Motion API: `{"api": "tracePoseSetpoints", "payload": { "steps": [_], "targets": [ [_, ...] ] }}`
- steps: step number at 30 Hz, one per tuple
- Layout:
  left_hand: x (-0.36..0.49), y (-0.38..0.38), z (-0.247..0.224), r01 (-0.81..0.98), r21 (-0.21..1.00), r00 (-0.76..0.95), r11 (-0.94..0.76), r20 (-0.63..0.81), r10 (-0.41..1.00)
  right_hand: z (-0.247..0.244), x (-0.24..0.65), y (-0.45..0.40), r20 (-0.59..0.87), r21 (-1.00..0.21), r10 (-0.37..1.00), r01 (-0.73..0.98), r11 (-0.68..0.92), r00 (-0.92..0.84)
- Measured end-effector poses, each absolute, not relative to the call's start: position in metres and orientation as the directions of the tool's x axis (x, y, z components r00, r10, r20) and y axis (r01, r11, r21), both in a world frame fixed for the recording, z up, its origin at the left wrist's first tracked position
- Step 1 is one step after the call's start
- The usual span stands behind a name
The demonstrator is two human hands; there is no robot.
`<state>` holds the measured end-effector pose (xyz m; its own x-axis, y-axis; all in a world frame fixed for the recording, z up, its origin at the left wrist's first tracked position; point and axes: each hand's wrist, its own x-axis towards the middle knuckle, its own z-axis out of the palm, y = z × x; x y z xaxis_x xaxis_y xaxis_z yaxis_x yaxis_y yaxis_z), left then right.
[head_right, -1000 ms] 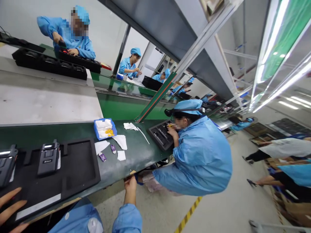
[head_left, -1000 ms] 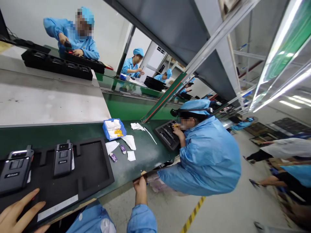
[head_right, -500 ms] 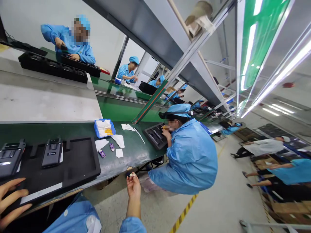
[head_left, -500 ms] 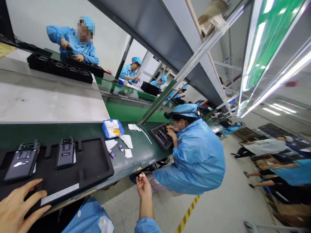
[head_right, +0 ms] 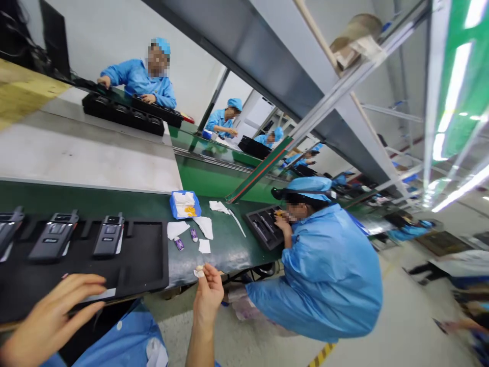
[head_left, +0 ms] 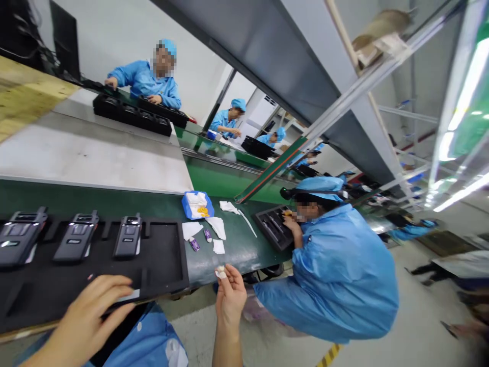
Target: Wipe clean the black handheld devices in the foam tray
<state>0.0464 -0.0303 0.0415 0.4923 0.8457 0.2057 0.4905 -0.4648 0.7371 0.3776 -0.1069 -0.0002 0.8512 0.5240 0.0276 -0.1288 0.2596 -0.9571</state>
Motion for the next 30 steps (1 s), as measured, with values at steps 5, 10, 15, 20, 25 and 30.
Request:
{"api": "tracePoseSetpoints", "payload": {
  "steps": [5,10,15,20,25,30],
  "targets": [
    [0.123,-0.034,0.076,0.187,0.976,0.658,0.107,-0.206,0.725,0.016,0.302,-0.092,0.296,-0.944,0.576,0.141,0.299,0.762],
    [0.149,-0.033,0.075,0.091,0.911,0.664,0.403,-0.357,0.657,0.015,0.271,-0.101,0.494,-0.869,0.584,0.378,0.319,0.644],
    [0.148,-0.03,0.073,0.13,0.923,0.678,0.361,-0.349,0.647,0.013,0.276,-0.105,0.445,-0.895,0.64,0.33,0.3,0.626],
    [0.145,-0.026,0.066,0.239,0.962,0.735,0.133,-0.269,0.623,0.032,0.289,-0.117,0.301,-0.953,0.751,0.212,0.216,0.588],
    [0.147,-0.029,0.057,0.406,0.858,0.829,-0.316,-0.2,0.522,0.037,0.29,-0.142,0.246,-0.965,0.836,0.2,0.167,0.491],
    [0.157,-0.033,0.053,0.433,0.772,0.859,-0.465,-0.198,0.472,0.002,0.289,-0.162,0.122,-0.991,0.801,0.023,0.134,0.586]
  ]
}}
